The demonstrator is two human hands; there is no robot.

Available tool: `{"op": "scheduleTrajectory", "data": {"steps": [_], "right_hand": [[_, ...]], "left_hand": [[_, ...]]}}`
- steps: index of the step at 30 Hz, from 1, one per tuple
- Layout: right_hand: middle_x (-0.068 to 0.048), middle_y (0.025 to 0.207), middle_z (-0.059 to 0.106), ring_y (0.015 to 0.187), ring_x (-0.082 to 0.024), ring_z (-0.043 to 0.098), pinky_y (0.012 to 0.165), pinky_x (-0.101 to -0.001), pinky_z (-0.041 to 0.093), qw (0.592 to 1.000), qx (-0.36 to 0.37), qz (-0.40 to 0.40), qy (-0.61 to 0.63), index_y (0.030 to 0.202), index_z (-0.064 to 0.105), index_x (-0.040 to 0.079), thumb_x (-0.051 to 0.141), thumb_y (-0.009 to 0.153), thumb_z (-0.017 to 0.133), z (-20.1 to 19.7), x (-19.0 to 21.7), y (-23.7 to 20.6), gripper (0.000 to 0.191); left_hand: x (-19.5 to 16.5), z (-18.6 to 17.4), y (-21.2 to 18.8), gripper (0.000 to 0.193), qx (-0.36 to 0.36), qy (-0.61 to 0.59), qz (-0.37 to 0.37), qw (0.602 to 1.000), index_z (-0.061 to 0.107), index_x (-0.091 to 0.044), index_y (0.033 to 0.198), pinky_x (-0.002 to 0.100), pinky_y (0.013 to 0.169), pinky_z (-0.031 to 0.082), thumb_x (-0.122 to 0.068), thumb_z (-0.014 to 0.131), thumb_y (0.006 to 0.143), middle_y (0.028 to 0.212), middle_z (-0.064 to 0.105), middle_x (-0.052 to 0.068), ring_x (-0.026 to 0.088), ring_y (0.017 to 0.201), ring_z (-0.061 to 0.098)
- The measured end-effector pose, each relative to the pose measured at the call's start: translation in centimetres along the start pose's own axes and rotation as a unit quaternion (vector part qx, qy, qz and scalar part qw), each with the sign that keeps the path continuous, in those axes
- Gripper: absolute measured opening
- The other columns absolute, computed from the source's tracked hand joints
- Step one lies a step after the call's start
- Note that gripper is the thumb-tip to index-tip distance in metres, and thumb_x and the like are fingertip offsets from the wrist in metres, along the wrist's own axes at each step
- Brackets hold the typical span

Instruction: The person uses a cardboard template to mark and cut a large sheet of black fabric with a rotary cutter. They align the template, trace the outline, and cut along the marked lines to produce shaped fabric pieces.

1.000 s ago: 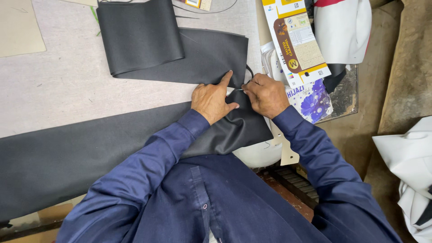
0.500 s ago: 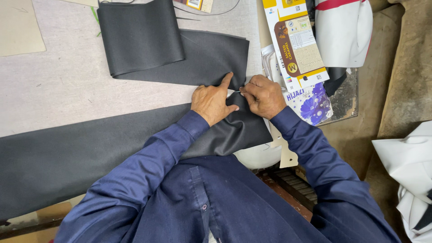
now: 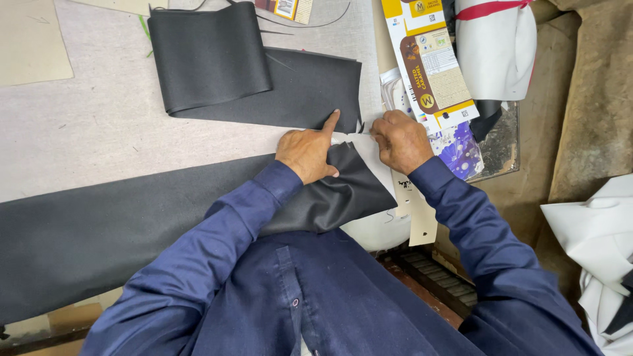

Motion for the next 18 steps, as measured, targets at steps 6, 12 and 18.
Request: {"op": "scheduleTrajectory", "data": {"steps": [6,12,18], "right_hand": [[-0.014,0.093,0.07,0.083,-0.033,0.071,0.073,-0.0427,0.056,0.976,-0.018,0.206,0.073,0.097,0.073,0.003,0.008,0.081,0.08,-1.0,2.3,0.0,0.019],[-0.02,0.093,0.073,0.085,-0.04,0.071,0.076,-0.0431,0.054,0.961,-0.158,0.211,0.09,0.097,0.074,-0.001,0.007,0.081,0.08,3.1,4.6,0.4,0.019],[-0.019,0.089,0.073,0.086,-0.038,0.072,0.079,-0.0426,0.055,0.947,-0.174,0.24,0.128,0.095,0.071,0.0,0.0,0.088,0.068,5.1,3.0,-0.2,0.008]], "left_hand": [[1.6,-2.5,-2.9,0.073,-0.062,-0.122,-0.032,0.99,0.059,-0.019,0.141,0.043,0.072,0.056,-0.043,0.087,0.078,0.081,0.074,0.006,0.027,0.077,0.072],[10.5,-10.9,-7.3,0.057,-0.516,-0.005,-0.176,0.838,0.065,-0.007,0.125,0.047,0.089,0.049,-0.034,0.093,0.083,0.104,0.065,0.014,0.037,0.102,0.057],[17.4,-11.4,-7.1,0.059,-0.393,-0.054,-0.303,0.867,0.066,-0.004,0.121,0.049,0.087,0.052,-0.035,0.088,0.076,0.11,0.071,0.018,0.041,0.107,0.064]]}}
Point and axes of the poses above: each hand's wrist, its own y-axis towards the middle knuckle, its own z-axis out of the palm, x = y × z, the point moved 2 cm from there along y, towards the middle knuckle
